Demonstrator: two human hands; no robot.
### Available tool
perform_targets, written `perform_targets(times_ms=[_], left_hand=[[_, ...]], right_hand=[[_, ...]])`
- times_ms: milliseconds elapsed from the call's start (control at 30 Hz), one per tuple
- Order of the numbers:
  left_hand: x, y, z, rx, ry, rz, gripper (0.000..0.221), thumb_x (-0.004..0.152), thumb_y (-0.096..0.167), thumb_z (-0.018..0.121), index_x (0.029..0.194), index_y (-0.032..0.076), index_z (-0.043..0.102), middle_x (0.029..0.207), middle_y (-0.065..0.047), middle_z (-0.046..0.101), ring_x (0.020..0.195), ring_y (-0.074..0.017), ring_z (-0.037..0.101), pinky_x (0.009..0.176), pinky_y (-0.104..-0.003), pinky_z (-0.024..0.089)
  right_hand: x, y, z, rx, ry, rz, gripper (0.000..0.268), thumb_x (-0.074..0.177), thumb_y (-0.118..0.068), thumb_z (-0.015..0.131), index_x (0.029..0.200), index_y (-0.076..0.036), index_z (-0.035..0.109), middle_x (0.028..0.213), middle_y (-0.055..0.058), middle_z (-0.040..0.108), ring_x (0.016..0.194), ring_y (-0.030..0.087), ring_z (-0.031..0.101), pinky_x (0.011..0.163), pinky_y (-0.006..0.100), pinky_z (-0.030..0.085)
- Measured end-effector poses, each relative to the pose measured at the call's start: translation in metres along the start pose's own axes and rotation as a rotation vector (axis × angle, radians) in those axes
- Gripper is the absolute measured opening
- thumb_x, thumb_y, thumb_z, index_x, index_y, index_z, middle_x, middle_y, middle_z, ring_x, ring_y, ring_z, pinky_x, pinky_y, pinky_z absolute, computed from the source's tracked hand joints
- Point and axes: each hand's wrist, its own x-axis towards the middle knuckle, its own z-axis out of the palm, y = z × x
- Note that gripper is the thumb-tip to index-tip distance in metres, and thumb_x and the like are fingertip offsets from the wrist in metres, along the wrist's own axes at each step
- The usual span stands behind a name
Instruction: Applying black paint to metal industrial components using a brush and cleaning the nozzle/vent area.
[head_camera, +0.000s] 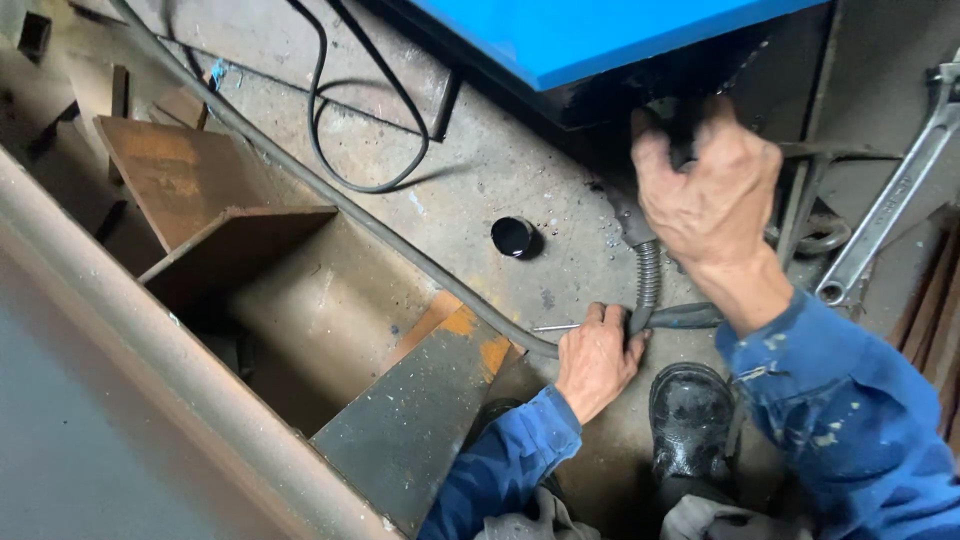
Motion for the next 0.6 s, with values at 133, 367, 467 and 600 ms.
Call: perform_targets(times_ms=[133, 367, 467, 600], left_hand=[[0.005, 0.009, -0.011, -0.045, 0.077, -0.011, 0.042, 0.089, 0.038, 0.076, 0.100, -0.001, 0.063, 0.094, -0.024, 0.066, 0.077, -0.0469, 0.067, 0.066, -0.054, 0.053], [0.030, 0.022, -0.040, -0.637, 0.334, -0.198, 0.036, 0.099, 0.036, 0.068, 0.092, 0.001, 0.070, 0.069, -0.003, 0.062, 0.062, -0.0150, 0.059, 0.056, -0.034, 0.047], [0.052, 0.047, -0.063, -0.872, 0.363, -0.289, 0.037, 0.102, 0.036, 0.064, 0.090, 0.001, 0.067, 0.064, 0.002, 0.054, 0.053, -0.0075, 0.048, 0.047, -0.028, 0.038], [0.055, 0.076, -0.086, -0.943, 0.436, -0.294, 0.035, 0.101, 0.037, 0.062, 0.092, 0.003, 0.066, 0.060, 0.002, 0.053, 0.048, -0.0061, 0.047, 0.043, -0.026, 0.036]], right_hand=[[-0.001, -0.003, 0.000, 0.040, 0.085, -0.052, 0.025, 0.105, -0.018, 0.072, 0.099, 0.003, 0.059, 0.079, 0.021, 0.065, 0.073, 0.042, 0.065, 0.065, 0.047, 0.053], [0.002, -0.002, -0.007, -0.018, 0.075, -0.012, 0.032, 0.093, -0.021, 0.079, 0.098, 0.001, 0.057, 0.085, 0.025, 0.065, 0.076, 0.047, 0.064, 0.065, 0.052, 0.053], [0.007, -0.008, -0.014, 0.076, 0.081, 0.075, 0.032, 0.094, -0.023, 0.080, 0.097, 0.001, 0.060, 0.085, 0.025, 0.068, 0.076, 0.047, 0.066, 0.065, 0.052, 0.053], [0.010, -0.009, -0.017, 0.222, 0.101, 0.119, 0.030, 0.094, -0.024, 0.078, 0.097, 0.001, 0.061, 0.087, 0.025, 0.069, 0.079, 0.046, 0.068, 0.068, 0.050, 0.055]])
